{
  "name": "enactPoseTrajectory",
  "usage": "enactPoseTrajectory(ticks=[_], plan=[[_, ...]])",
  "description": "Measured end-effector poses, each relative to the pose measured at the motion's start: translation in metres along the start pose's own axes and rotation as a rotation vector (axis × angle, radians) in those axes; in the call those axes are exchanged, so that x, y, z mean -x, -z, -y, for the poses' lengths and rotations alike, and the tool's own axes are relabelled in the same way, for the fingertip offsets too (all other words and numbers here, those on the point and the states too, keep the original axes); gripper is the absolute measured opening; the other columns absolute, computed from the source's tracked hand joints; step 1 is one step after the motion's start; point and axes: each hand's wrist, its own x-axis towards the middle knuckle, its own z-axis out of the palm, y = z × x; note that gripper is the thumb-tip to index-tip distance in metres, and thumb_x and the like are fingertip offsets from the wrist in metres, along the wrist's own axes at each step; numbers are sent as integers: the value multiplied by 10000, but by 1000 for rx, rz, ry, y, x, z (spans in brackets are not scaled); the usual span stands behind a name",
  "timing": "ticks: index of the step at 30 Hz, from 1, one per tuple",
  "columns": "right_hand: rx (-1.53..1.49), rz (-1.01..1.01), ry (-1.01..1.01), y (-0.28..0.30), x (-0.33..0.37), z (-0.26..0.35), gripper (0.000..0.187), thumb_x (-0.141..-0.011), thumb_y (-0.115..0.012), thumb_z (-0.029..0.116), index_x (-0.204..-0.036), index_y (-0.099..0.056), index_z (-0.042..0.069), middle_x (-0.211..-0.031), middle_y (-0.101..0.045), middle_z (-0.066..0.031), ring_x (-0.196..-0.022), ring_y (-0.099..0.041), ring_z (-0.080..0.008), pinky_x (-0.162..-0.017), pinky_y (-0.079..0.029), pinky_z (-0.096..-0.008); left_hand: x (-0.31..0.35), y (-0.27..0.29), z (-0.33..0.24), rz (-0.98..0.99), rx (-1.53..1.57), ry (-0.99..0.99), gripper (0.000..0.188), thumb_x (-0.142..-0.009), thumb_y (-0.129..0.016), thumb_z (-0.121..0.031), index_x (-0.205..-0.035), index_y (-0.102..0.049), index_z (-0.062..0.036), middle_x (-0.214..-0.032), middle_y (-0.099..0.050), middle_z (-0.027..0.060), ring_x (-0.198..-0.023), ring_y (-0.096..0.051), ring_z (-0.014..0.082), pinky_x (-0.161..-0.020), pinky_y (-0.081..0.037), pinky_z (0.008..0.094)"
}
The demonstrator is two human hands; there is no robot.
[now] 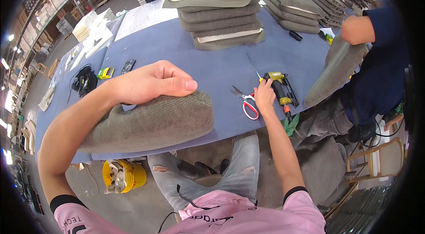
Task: The person trims excess fabric from a cushion using scissors, then uses a staple gun to secure the fabric to the cushion base. The person also uses a screwdriver to adjust or inspect the cushion. Finished cushions are stacked on the table.
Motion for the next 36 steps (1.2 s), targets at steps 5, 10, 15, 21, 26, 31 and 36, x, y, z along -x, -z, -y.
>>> enactPoseTrajectory(ticks=[5,10,15,21,26,31,36], plan=[[48,-27,24,-26,-35,-30,363,-892,-814,193,-1129,-660,-34,-1134,-703,-242,-977,-767,-435,-811,-645,-529,-8,6,1,61,-3,-9,495,-1128,-611,-412,-740,-464,-142,-758,-352,-121,-737,-315,37,-674,-306,268],[-75,232,241,35,-21,-11,395,-887,-754,196,-1195,-613,-7,-1041,-760,-288,-958,-755,-479,-893,-601,-574,-5,10,2,28,-23,2,483,-1123,-611,-387,-742,-437,-144,-756,-322,-112,-723,-289,49,-665,-287,282],[-896,-23,187,153,30,57,446,-1016,-700,310,-1326,-506,55,-885,-781,-152,-764,-752,-347,-704,-560,-451,-14,20,7,28,19,12,435,-1116,-622,-374,-770,-500,-139,-766,-408,-117,-750,-369,27,-697,-353,264],[-1329,-28,352,224,76,120,358,-1160,-562,293,-1436,-460,89,-978,-735,-101,-660,-650,-139,-613,-521,-271,-22,28,14,17,10,-22,396,-1109,-632,-367,-794,-563,-137,-787,-481,-129,-774,-441,15,-728,-403,257],[-1652,-420,439,292,97,120,325,-1163,-532,324,-1347,-382,102,-1115,-634,-166,-589,-585,-175,-453,-511,-217,-24,35,19,25,24,-27,377,-1104,-635,-366,-810,-584,-136,-809,-496,-120,-794,-454,20,-756,-412,258],[-1567,-870,548,277,115,147,316,-1151,-509,405,-1188,-349,134,-1034,-588,-135,-636,-627,-229,-574,-658,-397,-31,39,24,31,-30,-56,371,-1107,-630,-372,-841,-613,-114,-827,-534,-107,-822,-477,21,-785,-419,256],[-1782,-991,444,305,118,140,343,-1140,-547,416,-1186,-432,96,-1011,-645,-158,-558,-604,-200,-539,-624,-362,-27,39,20,56,40,-39,372,-1109,-627,-379,-890,-652,-79,-874,-579,-101,-854,-509,29,-829,-443,258]])
